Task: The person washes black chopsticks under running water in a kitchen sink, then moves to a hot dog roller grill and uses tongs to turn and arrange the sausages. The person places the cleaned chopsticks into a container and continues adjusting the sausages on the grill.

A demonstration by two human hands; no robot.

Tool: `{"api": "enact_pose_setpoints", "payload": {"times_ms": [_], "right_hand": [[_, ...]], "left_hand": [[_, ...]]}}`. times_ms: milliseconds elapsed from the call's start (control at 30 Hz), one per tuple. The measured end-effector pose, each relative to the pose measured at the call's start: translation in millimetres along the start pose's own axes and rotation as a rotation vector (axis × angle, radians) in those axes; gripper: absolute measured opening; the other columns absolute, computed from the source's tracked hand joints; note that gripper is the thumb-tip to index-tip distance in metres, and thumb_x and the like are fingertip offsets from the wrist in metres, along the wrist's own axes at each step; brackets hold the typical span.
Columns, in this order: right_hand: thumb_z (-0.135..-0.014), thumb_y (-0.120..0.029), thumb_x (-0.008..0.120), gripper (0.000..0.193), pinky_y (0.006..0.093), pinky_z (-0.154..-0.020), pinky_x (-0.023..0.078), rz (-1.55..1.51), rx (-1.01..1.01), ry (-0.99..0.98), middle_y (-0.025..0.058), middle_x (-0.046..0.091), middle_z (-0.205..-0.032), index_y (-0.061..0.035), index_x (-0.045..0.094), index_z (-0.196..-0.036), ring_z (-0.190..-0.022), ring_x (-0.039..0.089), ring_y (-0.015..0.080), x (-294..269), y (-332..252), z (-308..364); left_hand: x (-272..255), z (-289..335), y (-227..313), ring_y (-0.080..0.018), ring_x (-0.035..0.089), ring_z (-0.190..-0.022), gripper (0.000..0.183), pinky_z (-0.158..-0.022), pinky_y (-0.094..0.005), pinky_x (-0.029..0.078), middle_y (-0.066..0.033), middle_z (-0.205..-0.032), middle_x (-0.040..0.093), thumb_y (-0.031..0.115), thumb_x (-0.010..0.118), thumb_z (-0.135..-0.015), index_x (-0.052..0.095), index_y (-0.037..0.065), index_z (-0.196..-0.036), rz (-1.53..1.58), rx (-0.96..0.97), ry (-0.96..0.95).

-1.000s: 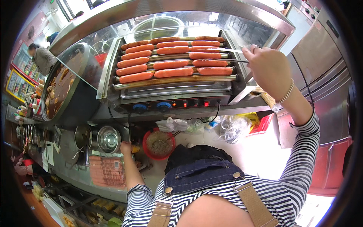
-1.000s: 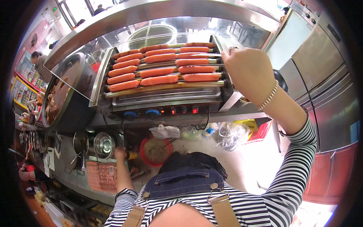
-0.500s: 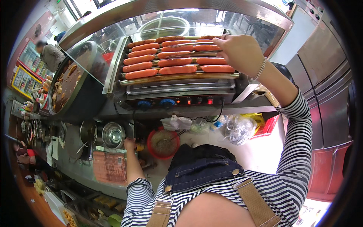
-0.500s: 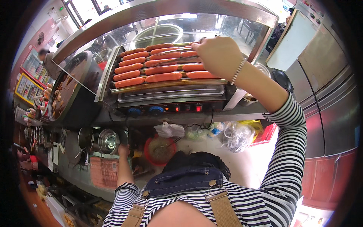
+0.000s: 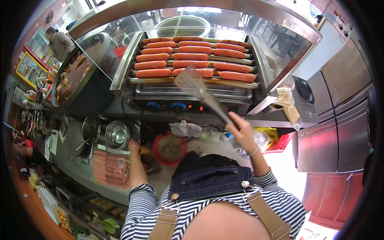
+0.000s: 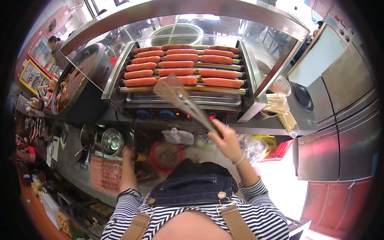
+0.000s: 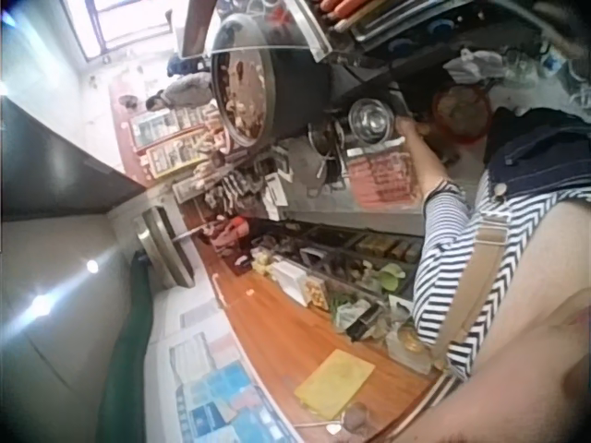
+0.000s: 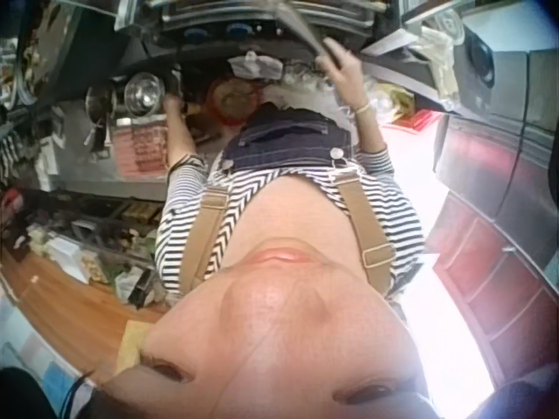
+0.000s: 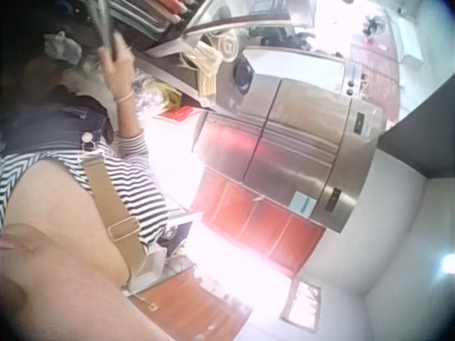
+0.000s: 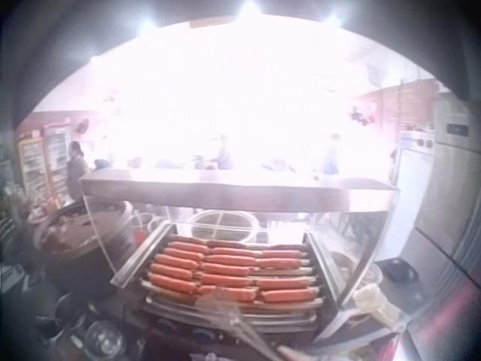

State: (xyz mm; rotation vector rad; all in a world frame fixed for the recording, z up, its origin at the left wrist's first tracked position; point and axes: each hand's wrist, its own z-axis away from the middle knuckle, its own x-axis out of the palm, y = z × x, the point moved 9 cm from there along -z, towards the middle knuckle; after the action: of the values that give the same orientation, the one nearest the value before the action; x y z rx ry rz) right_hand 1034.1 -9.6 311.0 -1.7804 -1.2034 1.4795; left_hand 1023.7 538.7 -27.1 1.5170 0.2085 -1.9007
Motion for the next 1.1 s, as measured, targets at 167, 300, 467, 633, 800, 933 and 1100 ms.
{"api": "enact_pose_setpoints", "payload": {"times_ms": [167,300,467,633,800,933,1100], "right_hand": [[-0.080,-0.027,0.068,0.047,0.0345,-0.068,0.048,0.070,-0.031,-0.165,0.0152,0.062,-0.089,-0.0031,0.055,-0.118,-0.078,0.062,0.0286,50.7,14.2,35.0],[-0.081,-0.033,0.066,0.045,0.0342,-0.059,0.048,0.216,-0.102,-0.325,0.0083,0.061,-0.082,-0.0089,0.055,-0.117,-0.069,0.062,0.0242,63.3,12.1,40.7],[-0.081,-0.036,0.065,0.045,0.0353,-0.060,0.048,0.293,-0.096,-0.402,0.0084,0.062,-0.081,-0.0090,0.055,-0.116,-0.070,0.062,0.0262,77.2,12.8,40.6],[-0.081,-0.037,0.066,0.047,0.0360,-0.060,0.048,0.197,-0.092,-0.385,0.0096,0.061,-0.080,-0.0084,0.055,-0.117,-0.069,0.062,0.0277,87.6,11.6,42.6],[-0.080,-0.037,0.066,0.047,0.0365,-0.060,0.048,0.186,-0.072,-0.419,0.0111,0.061,-0.079,-0.0086,0.056,-0.117,-0.068,0.062,0.0283,88.7,18.6,46.5],[-0.080,-0.038,0.066,0.049,0.0362,-0.060,0.048,0.207,-0.062,-0.419,0.0111,0.061,-0.077,-0.0081,0.056,-0.117,-0.068,0.061,0.0281,89.9,21.5,47.5],[-0.079,-0.039,0.066,0.050,0.0355,-0.060,0.048,0.186,-0.046,-0.417,0.0106,0.061,-0.077,-0.0081,0.056,-0.117,-0.068,0.062,0.0271,91.9,23.3,46.5]], "left_hand": [[11.4,-11.5,-23.5,-0.0380,0.059,-0.099,0.039,-0.081,-0.0463,0.049,-0.0227,-0.101,0.063,0.031,0.070,-0.076,0.060,0.001,-0.099,0.087,-0.137,0.037],[17.4,-22.5,-30.9,-0.0376,0.061,-0.089,0.032,-0.075,-0.0459,0.050,-0.0212,-0.092,0.063,0.029,0.067,-0.076,0.059,0.002,-0.090,0.082,-0.075,0.088],[30.7,-30.7,-22.7,-0.0394,0.058,-0.101,0.039,-0.084,-0.0464,0.048,-0.0224,-0.103,0.062,0.032,0.070,-0.075,0.060,0.003,-0.099,-0.212,0.099,0.016],[31.9,-34.5,-31.3,-0.0376,0.060,-0.098,0.038,-0.081,-0.0457,0.049,-0.0212,-0.101,0.064,0.031,0.070,-0.075,0.061,0.002,-0.100,-0.146,0.013,0.007],[32.5,-35.0,-24.1,-0.0326,0.065,-0.079,0.037,-0.067,-0.0411,0.052,-0.0185,-0.090,0.066,0.028,0.071,-0.075,0.061,0.002,-0.099,-0.085,0.053,-0.062],[34.3,-30.7,-35.6,-0.0287,0.065,-0.063,0.035,-0.055,-0.0390,0.052,-0.0172,-0.080,0.065,0.025,0.072,-0.076,0.059,0.000,-0.096,0.097,-0.198,-0.158],[26.6,-22.5,-30.6,-0.0269,0.064,-0.060,0.029,-0.049,-0.0373,0.050,-0.0161,-0.076,0.064,0.022,0.070,-0.078,0.059,0.000,-0.094,0.191,-0.273,-0.141]]}}
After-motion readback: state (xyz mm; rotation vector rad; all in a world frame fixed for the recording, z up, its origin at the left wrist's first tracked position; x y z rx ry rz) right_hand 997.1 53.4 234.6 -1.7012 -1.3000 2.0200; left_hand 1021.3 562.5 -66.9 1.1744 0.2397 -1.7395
